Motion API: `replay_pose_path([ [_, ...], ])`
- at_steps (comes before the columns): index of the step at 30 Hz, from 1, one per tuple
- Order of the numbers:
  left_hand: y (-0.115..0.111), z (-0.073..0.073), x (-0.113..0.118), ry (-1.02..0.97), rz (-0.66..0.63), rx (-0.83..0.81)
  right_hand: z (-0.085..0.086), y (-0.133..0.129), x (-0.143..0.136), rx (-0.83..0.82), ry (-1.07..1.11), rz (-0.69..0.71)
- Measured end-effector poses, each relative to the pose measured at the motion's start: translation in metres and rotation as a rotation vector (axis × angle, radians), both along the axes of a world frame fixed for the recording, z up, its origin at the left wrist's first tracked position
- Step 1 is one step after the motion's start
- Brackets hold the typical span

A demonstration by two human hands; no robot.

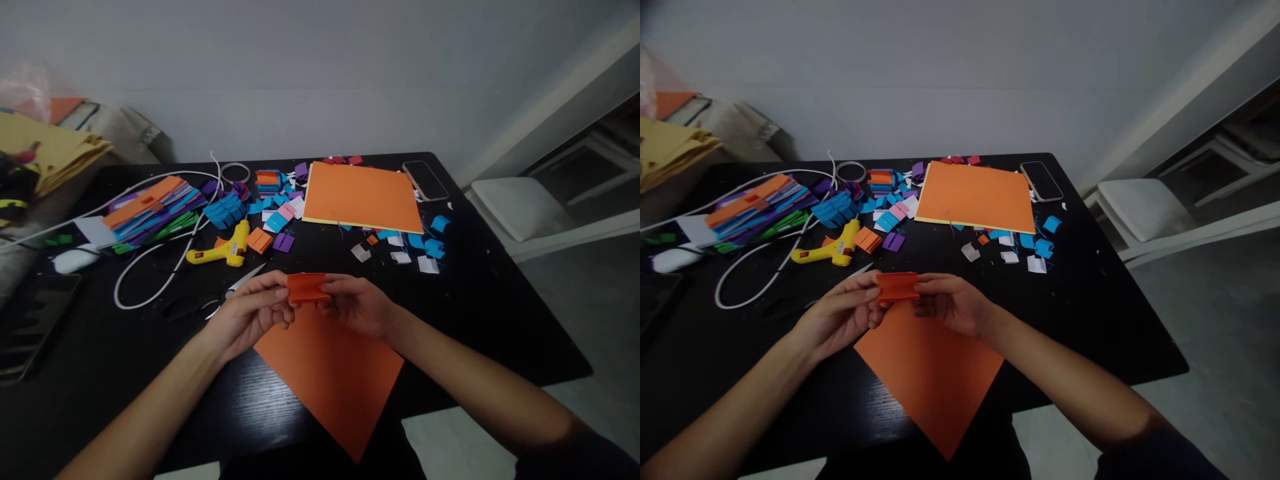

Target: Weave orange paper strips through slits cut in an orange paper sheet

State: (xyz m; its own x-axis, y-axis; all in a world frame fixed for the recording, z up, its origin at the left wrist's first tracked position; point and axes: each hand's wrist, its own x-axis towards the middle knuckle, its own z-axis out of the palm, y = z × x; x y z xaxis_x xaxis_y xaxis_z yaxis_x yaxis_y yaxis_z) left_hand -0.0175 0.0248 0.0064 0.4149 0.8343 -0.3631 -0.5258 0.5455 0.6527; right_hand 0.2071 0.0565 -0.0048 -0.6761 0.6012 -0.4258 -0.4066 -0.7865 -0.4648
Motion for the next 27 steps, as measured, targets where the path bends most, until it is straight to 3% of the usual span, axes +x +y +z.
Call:
replay_pose_path([
  [13,-0.002,0.0013,-0.0009,-0.047,-0.024,0.019,-0.0034,-0.0012,0.0008,0.063,0.059,0.036],
  [18,0.0005,-0.0006,0.0008,0.019,0.02,0.005,-0.003,0.0021,-0.0001,0.072,-0.017,0.006],
  [27,0.0015,-0.0006,0.0035,0.191,0.058,0.023,-0.0009,0.0069,-0.0004,0.247,-0.198,-0.057],
])
